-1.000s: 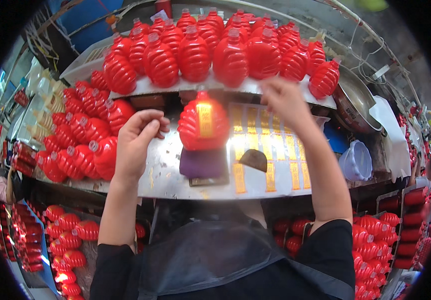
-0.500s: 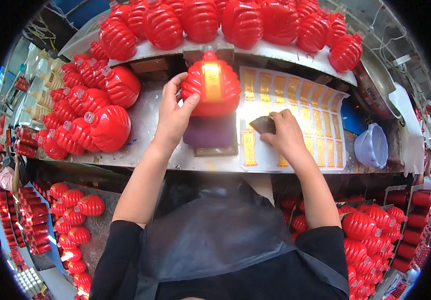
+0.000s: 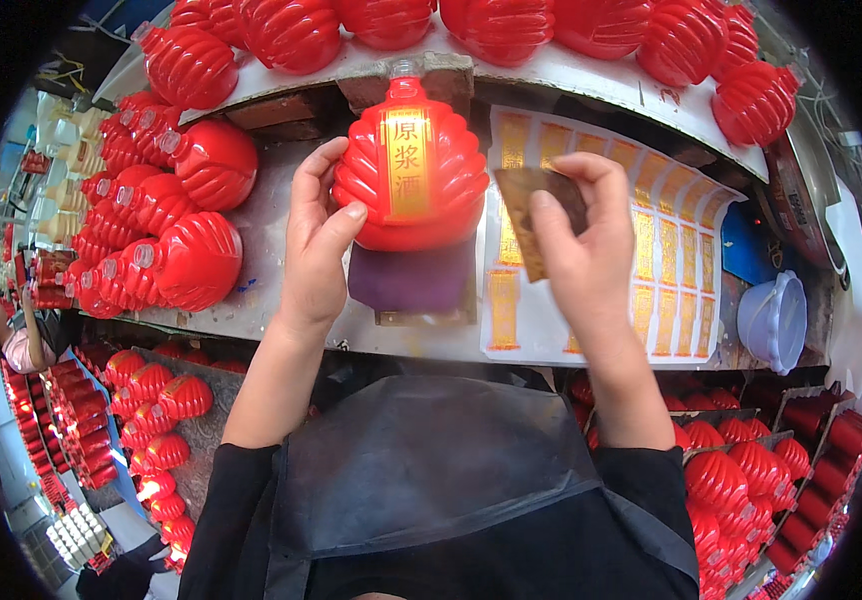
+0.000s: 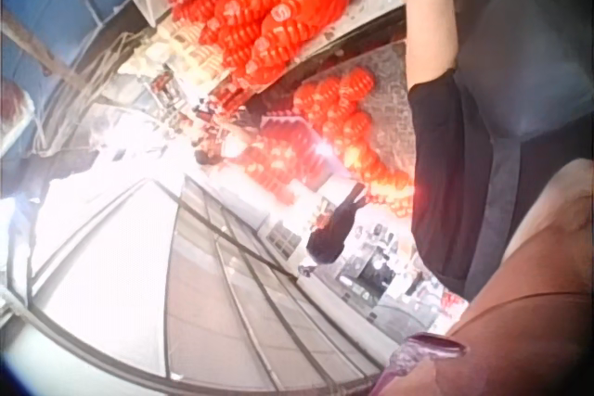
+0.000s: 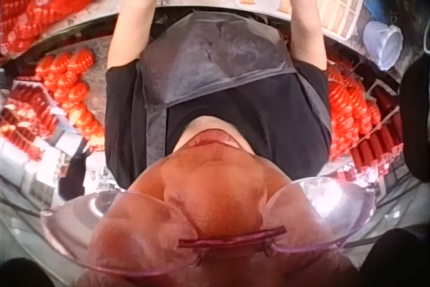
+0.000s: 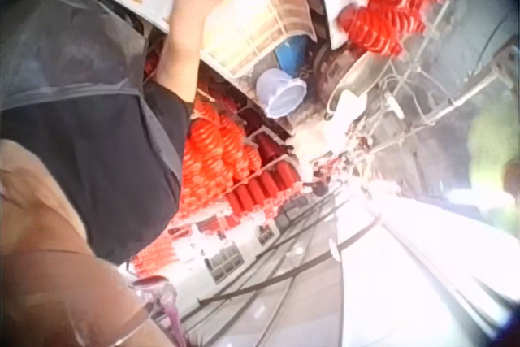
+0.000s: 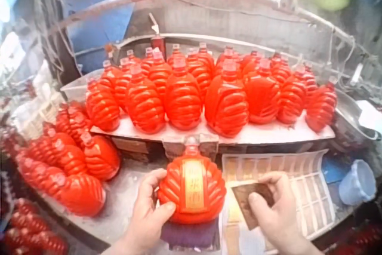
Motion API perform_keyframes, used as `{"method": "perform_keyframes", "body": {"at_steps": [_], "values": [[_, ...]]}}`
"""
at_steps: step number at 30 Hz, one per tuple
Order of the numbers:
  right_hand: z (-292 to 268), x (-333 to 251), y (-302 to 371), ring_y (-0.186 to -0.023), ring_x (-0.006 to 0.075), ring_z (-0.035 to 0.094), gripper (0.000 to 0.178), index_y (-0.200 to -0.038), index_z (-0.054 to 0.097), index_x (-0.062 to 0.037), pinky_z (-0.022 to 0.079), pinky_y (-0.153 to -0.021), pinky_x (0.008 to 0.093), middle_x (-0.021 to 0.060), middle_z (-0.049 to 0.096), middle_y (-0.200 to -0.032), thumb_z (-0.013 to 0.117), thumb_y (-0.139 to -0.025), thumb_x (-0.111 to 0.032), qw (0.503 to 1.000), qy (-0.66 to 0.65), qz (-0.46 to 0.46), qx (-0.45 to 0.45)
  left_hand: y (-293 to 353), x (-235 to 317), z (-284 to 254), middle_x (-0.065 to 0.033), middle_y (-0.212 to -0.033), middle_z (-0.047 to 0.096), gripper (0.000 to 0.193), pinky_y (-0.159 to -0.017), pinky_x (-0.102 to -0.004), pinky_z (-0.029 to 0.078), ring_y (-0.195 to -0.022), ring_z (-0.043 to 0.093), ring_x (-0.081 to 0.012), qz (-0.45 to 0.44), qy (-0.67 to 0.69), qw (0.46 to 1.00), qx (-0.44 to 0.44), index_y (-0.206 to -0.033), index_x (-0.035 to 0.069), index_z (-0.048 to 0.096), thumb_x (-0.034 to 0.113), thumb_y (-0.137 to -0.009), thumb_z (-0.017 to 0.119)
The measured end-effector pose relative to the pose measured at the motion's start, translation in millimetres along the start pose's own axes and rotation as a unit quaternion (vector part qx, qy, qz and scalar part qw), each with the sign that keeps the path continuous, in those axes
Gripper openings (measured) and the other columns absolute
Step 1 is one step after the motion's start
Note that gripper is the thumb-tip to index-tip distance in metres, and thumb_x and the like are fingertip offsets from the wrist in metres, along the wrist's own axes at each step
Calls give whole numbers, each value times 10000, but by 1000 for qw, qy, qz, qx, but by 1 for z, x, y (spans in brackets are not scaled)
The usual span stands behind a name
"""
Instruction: The person repeatedly picks up red plastic bottles from a table, applies a gold label to each bottle, and places the labeled bottles back on the table. The person also handles sheets of labels, peeling them off to apply to the bottles.
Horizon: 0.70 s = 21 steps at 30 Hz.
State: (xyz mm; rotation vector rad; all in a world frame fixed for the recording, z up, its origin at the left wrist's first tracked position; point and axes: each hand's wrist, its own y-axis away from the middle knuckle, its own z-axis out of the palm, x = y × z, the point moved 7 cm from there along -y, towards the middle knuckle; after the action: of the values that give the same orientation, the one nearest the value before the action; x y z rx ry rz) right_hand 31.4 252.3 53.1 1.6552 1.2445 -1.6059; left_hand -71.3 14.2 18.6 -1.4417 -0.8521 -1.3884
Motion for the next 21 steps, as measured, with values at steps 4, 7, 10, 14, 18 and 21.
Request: {"method": "perform_keyframes", "body": {"at_steps": [4, 7, 10, 14, 18, 21], "values": [[59, -38, 17, -1165, 201, 578, 311, -1250, 534, -16, 458, -1033, 336, 112, 587, -1213, 613, -953, 28, 992, 42, -79, -88, 1, 1, 5, -153, -1458, 448, 652, -1193, -396, 343, -1389, 437, -269, 16, -28, 999, 5, -1459, -20, 434, 118, -858, 645], [82, -54, 21, -984, 408, 621, 302, -1142, 578, 2, 524, -875, 429, 186, 605, -1070, 644, -867, 105, 963, 152, -201, -100, 1, 0, 7, -156, -1449, 453, 666, -1198, -397, 333, -1384, 440, -269, 10, -27, 999, 17, -1463, -20, 423, 115, -850, 647], [69, -46, 16, -1086, 402, 589, 294, -1175, 547, 10, 494, -953, 449, 212, 575, -1142, 602, -892, 72, 960, 189, -197, -61, 1, 0, 8, -159, -1444, 454, 682, -1195, -397, 340, -1386, 438, -268, 7, -21, 1000, 10, -1466, -21, 413, 111, -844, 658], [46, -25, 4, -1145, 248, 584, 315, -1246, 527, 0, 461, -1026, 347, 149, 564, -1236, 604, -941, 32, 980, 174, -69, -64, -3, 2, 4, -170, -1453, 459, 663, -1183, -398, 354, -1381, 449, -263, 0, -18, 1000, -2, -1460, -29, 410, 109, -864, 665], [48, -36, -18, -1013, 159, 668, 322, -1221, 598, 20, 533, -883, 278, 88, 671, -1098, 708, -918, 13, 993, 41, -44, -104, -16, 8, 6, -177, -1405, 525, 603, -1122, -384, 424, -1299, 532, -242, 0, -28, 1000, -2, -1423, -30, 438, 142, -902, 687], [61, -59, -44, -873, 157, 714, 259, -1162, 711, -1, 574, -806, 293, 96, 747, -993, 749, -906, -11, 961, 151, -190, -133, -33, 14, 7, -167, -1325, 592, 550, -1056, -371, 480, -1218, 591, -219, -23, -41, 999, -19, -1378, -17, 476, 165, -914, 709]]}}
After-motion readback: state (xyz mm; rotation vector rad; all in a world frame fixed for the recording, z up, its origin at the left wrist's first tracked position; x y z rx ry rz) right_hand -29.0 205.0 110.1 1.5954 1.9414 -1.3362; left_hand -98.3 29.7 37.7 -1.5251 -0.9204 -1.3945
